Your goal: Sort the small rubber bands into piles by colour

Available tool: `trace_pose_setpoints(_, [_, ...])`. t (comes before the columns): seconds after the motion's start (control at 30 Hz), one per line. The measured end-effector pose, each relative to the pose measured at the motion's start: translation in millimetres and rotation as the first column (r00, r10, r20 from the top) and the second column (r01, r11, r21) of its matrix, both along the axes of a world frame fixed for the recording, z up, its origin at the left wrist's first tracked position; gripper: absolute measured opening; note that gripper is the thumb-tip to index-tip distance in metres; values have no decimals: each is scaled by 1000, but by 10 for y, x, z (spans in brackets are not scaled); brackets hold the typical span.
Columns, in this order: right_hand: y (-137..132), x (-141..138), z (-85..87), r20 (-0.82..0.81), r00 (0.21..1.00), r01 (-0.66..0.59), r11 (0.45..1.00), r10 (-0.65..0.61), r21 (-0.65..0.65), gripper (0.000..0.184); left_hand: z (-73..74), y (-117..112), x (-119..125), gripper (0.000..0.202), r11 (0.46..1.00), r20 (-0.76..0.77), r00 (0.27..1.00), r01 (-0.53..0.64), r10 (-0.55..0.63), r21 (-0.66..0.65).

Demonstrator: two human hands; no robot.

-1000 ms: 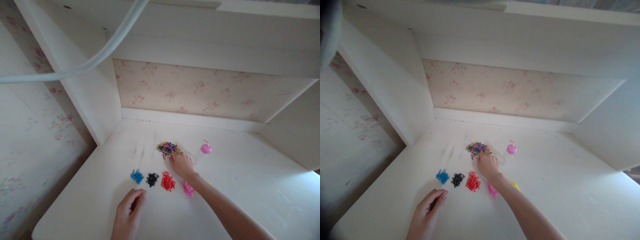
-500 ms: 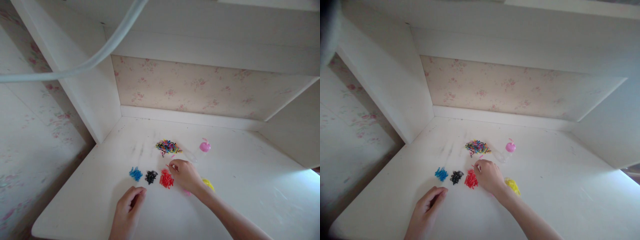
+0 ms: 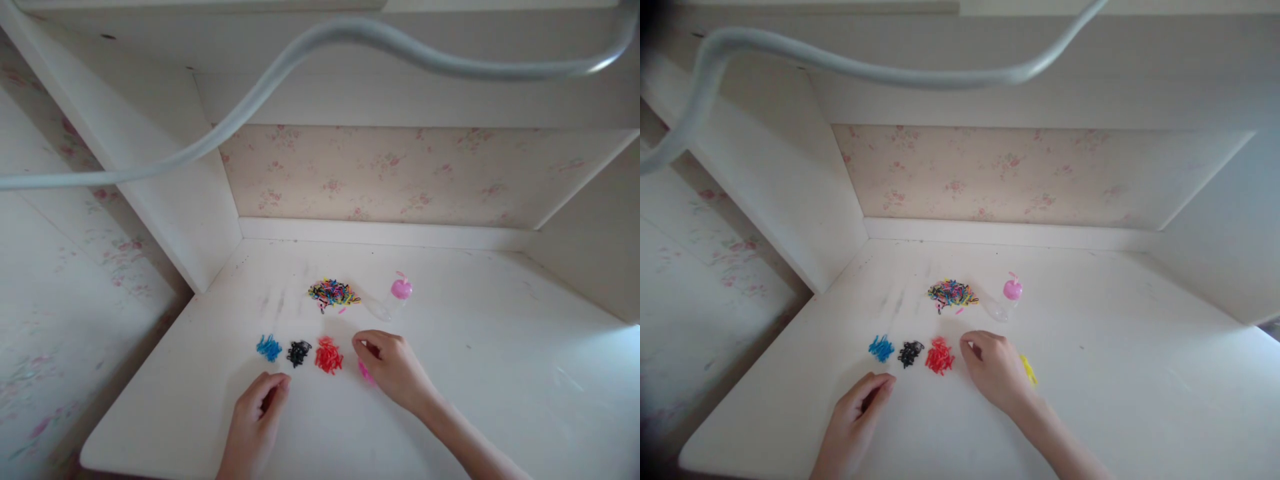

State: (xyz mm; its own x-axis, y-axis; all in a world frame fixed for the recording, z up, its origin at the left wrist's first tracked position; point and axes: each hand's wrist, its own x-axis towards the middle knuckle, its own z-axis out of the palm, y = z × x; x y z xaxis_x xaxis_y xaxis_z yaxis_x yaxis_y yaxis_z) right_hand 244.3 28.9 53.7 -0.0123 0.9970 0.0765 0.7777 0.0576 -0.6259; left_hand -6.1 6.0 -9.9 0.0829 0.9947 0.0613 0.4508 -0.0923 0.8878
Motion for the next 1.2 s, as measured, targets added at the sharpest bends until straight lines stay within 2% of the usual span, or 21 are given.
trace_pose_setpoints(0.1, [-224,291,-112,-167,976,141,990,-141,-9,32,47,17,37,29,1000,-50,998,23,-23,10])
trace_pose_setpoints(0.2, [-487,610,-319,-323,881,345,937,-345,-58,37,188,74,114,28,997,-126,990,68,-62,42])
trace_pose_setpoints(0.3, [-746,841,-539,-402,740,548,830,-538,-102,40,387,210,250,29,982,-229,965,153,-125,108])
trace_pose_setpoints(0.37, [-889,912,-657,-408,662,630,761,-629,-153,44,506,350,369,29,966,-299,940,216,-165,145])
trace_pose_setpoints(0.43, [-988,929,-740,-404,639,636,745,-654,-200,48,585,519,497,29,949,-375,907,270,-192,166])
trace_pose_setpoints(0.53, [-1040,914,-798,-397,671,593,775,-626,-220,53,614,783,674,24,941,-539,817,315,-202,125])
trace_pose_setpoints(0.6, [-1027,906,-801,-393,682,586,782,-617,-212,53,585,938,769,21,953,-619,764,293,-183,81])
trace_pose_setpoints(0.73, [-983,913,-765,-433,692,562,808,-577,-178,51,478,1155,898,20,977,-693,712,207,-114,52])
trace_pose_setpoints(0.9, [-978,914,-719,-464,720,516,845,-517,-141,45,362,1277,989,28,992,-768,640,108,-23,60])
trace_pose_setpoints(1.2, [-1007,931,-769,-468,725,483,858,-505,-177,46,308,1366,1044,27,993,-809,588,95,1,71])
